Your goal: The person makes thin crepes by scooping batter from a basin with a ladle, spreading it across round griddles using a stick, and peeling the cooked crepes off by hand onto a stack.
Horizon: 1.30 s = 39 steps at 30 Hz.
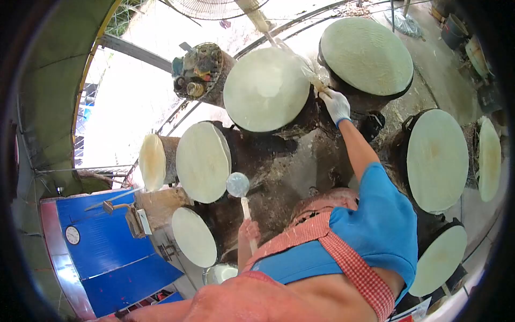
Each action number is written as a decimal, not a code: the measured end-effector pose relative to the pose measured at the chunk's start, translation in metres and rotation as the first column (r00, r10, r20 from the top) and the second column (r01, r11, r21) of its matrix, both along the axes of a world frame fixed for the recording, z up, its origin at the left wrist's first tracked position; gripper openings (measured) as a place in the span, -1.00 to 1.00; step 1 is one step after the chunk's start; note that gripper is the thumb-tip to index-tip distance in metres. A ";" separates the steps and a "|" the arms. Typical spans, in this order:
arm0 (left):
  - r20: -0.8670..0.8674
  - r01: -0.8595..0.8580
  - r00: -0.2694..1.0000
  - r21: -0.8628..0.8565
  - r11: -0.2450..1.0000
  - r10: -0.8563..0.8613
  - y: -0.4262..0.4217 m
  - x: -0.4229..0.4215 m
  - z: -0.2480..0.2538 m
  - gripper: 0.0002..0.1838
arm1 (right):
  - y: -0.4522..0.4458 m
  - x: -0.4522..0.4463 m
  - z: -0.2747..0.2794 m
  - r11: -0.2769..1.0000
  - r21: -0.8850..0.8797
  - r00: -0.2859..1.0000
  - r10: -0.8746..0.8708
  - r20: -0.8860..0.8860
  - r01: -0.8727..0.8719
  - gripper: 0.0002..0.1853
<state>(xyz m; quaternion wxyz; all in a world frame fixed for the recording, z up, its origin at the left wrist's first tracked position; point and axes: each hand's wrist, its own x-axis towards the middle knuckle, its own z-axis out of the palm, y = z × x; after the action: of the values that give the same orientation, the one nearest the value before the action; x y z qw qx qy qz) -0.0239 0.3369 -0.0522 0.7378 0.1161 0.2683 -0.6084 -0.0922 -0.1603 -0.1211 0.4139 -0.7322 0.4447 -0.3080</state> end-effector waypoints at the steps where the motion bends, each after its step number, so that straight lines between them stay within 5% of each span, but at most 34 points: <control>1: 0.003 0.004 1.000 0.000 1.000 -0.004 -0.009 0.003 0.003 -0.71 | -0.007 0.010 0.007 0.972 -0.235 0.980 -0.031 -0.198 -0.017 -0.75; 3: 0.336 -0.102 0.939 0.474 0.875 -0.072 -0.027 0.005 0.016 -0.62 | -0.004 0.027 0.004 0.841 -0.473 0.866 -0.011 -0.500 -0.263 -0.79; 4: 0.357 -0.024 0.923 0.425 0.905 -0.143 -0.025 0.016 0.003 -0.62 | 0.001 0.023 0.005 0.712 -0.600 0.874 0.040 -0.484 -0.365 -0.81; 7: 0.508 0.010 0.822 0.438 0.899 -0.256 -0.045 0.040 -0.011 -0.61 | -0.002 -0.008 0.031 0.625 -0.565 0.766 0.083 -0.637 -0.538 -0.83; 9: 0.624 -0.031 0.752 0.355 0.934 -0.212 -0.081 0.055 0.000 -0.64 | -0.010 -0.018 0.015 0.710 -0.641 0.878 -0.066 -0.473 -0.292 -0.85; 14: 0.708 -0.118 0.701 0.239 0.964 -0.090 -0.163 0.092 -0.001 -0.76 | 0.020 -0.034 0.014 0.679 -0.625 0.875 0.055 -0.480 -0.386 -0.82; 16: 0.545 -0.108 0.836 0.288 0.951 -0.070 -0.197 0.102 0.009 -0.72 | 0.016 -0.048 0.012 0.741 -0.612 0.889 -0.045 -0.456 -0.277 -0.79; 19: 0.633 -0.211 0.770 0.367 0.906 -0.077 -0.247 0.092 0.013 -0.59 | 0.042 -0.060 -0.006 0.687 -0.675 0.831 -0.188 -0.524 -0.270 -0.77; 21: 0.735 -0.232 0.665 0.372 0.899 -0.132 -0.277 0.082 -0.002 -0.68 | 0.078 -0.055 -0.012 0.691 -0.640 0.857 -0.059 -0.512 -0.335 -0.77; 23: 0.591 -0.126 0.787 0.435 0.891 -0.177 -0.297 0.076 -0.005 -0.83 | 0.110 -0.046 -0.012 0.851 -0.451 0.892 0.045 -0.450 -0.270 -0.76; 25: 0.315 -0.026 0.948 0.230 0.973 -0.049 -0.278 0.070 0.036 -0.79 | 0.119 -0.046 0.000 0.867 -0.443 0.938 0.072 -0.340 -0.227 -0.80; 26: 0.331 0.198 0.923 0.026 0.980 -0.195 -0.246 0.087 0.005 -0.71 | 0.125 -0.056 0.017 0.856 -0.477 0.952 0.053 -0.301 -0.199 -0.82; 27: 0.772 -0.002 0.619 0.183 0.983 -0.143 -0.216 0.054 0.035 -0.79 | 0.131 -0.068 0.036 0.843 -0.511 0.965 0.038 -0.260 -0.171 -0.85; 30: 0.558 -0.031 0.796 0.426 0.904 -0.236 -0.171 0.030 0.032 -0.87 | 0.142 -0.091 0.038 0.775 -0.599 0.963 0.043 -0.267 -0.201 -0.71; 33: 0.301 0.188 0.910 0.314 0.931 -0.285 -0.162 0.029 0.027 -0.79 | 0.174 -0.117 0.035 0.761 -0.601 0.912 -0.029 -0.408 -0.245 -0.54; 35: -0.050 0.301 0.953 0.109 0.947 -0.298 -0.161 0.033 0.028 -0.75 | 0.193 -0.131 0.035 0.757 -0.653 0.986 -0.076 -0.147 -0.039 -0.57; 37: -0.034 0.368 0.930 0.098 0.925 -0.366 -0.154 0.023 0.037 -0.86 | 0.218 -0.150 0.044 0.819 -0.574 0.966 -0.145 -0.214 -0.004 -0.58; 39: -0.172 0.424 0.892 -0.001 0.905 -0.418 -0.150 0.016 0.038 -0.70 | 0.233 -0.166 0.051 0.933 -0.358 0.981 -0.105 -0.163 0.040 -0.61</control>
<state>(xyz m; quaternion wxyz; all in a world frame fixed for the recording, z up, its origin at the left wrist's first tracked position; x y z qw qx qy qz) -0.0083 0.1869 -0.0138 0.5608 0.1333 0.3093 -0.7564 -0.2577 0.0731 -0.0697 0.2222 -0.8024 0.4443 -0.3308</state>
